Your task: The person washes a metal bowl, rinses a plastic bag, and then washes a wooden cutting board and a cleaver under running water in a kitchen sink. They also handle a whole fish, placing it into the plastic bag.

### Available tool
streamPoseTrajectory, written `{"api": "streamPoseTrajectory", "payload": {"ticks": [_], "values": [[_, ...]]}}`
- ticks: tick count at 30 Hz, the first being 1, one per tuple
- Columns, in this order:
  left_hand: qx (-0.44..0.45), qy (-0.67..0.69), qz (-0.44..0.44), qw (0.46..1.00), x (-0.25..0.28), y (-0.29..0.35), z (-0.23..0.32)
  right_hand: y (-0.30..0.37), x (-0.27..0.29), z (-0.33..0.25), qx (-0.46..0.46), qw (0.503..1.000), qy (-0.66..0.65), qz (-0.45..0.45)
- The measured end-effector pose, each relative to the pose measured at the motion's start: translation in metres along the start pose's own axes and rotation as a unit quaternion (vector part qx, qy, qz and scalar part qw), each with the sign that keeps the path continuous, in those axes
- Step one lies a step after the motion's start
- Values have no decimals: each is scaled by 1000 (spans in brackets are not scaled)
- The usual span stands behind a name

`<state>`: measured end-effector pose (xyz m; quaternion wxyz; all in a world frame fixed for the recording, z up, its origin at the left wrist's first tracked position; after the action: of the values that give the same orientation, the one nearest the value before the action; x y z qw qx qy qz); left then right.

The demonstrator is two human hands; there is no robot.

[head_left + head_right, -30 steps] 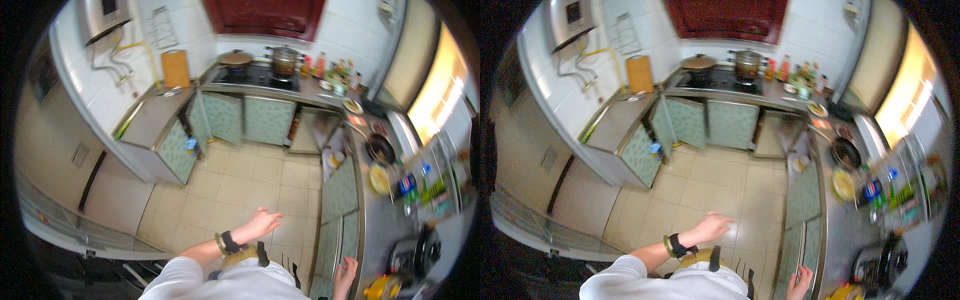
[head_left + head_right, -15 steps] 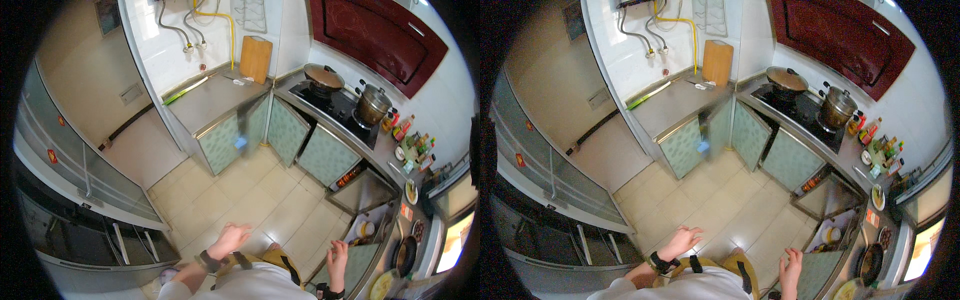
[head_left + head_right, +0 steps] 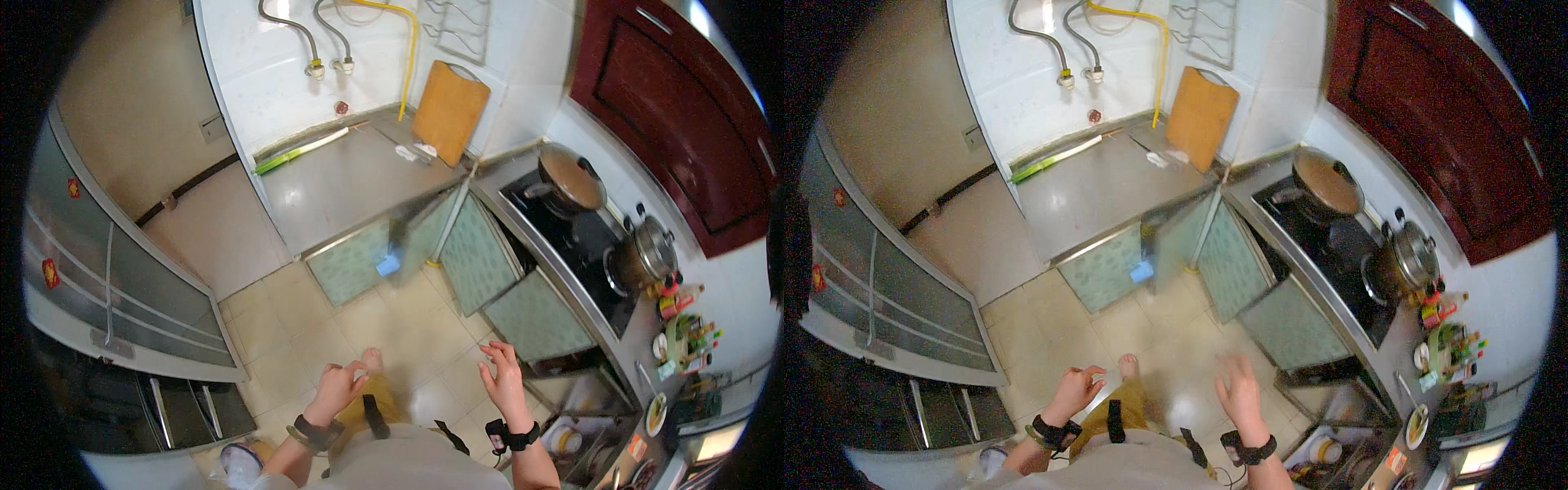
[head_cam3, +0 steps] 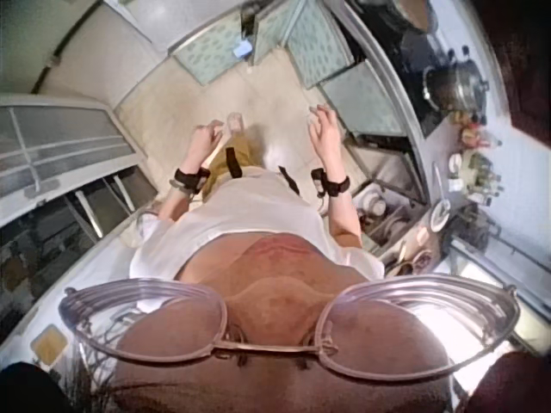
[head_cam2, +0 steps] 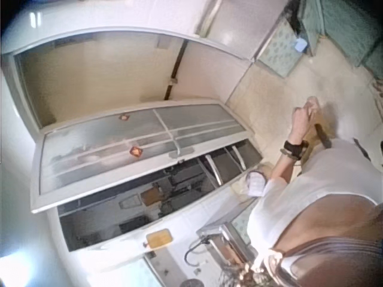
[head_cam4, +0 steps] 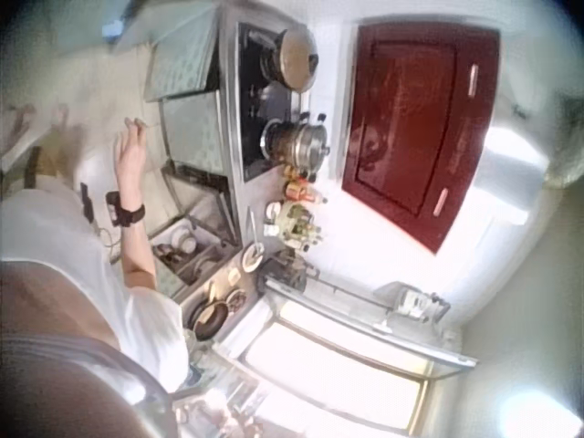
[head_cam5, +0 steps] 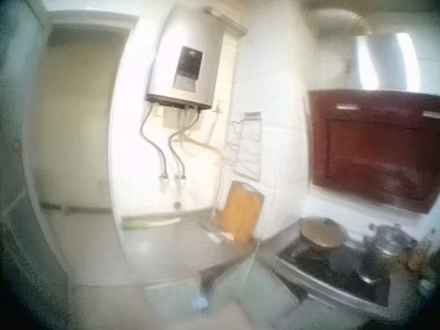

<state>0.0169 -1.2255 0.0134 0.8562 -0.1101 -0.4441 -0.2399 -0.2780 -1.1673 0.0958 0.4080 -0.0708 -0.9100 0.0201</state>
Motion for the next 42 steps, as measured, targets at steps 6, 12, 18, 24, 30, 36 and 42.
{"api": "streamPoseTrajectory", "payload": {"ticks": [6, 12, 18, 24, 30, 36, 42], "values": [[17, 66, 0, 998, 55, -116, -57, -181, -28, -3, 25, 999, 1, -45], [140, 40, 59, 987, 128, -176, -115, -399, -71, 7, 106, 994, 19, -34], [311, -40, 152, 937, 154, -149, -149, -623, -134, 63, 96, 987, 128, 1], [539, 51, 207, 815, 125, -77, -147, -714, -202, 117, 7, 962, 253, -103], [579, 64, 259, 770, 128, -76, -109, -729, -189, 90, -5, 929, 308, -207], [589, 65, 314, 741, 118, -35, -93, -698, -146, 20, 49, 947, 284, -140], [605, 77, 367, 703, 87, 62, -73, -537, -167, -117, 313, 916, 212, -133]]}}
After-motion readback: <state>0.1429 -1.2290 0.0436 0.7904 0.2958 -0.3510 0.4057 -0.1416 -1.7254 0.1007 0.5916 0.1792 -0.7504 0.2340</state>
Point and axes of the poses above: each hand's wrist, its own y-axis away from the middle knuckle, its own x-axis out of the back of the hand, z = x × y, the point moved 10 cm from there along -y, towards the middle knuckle, and after that the axes turned 5 degrees about -z, right-handed, at the moved point
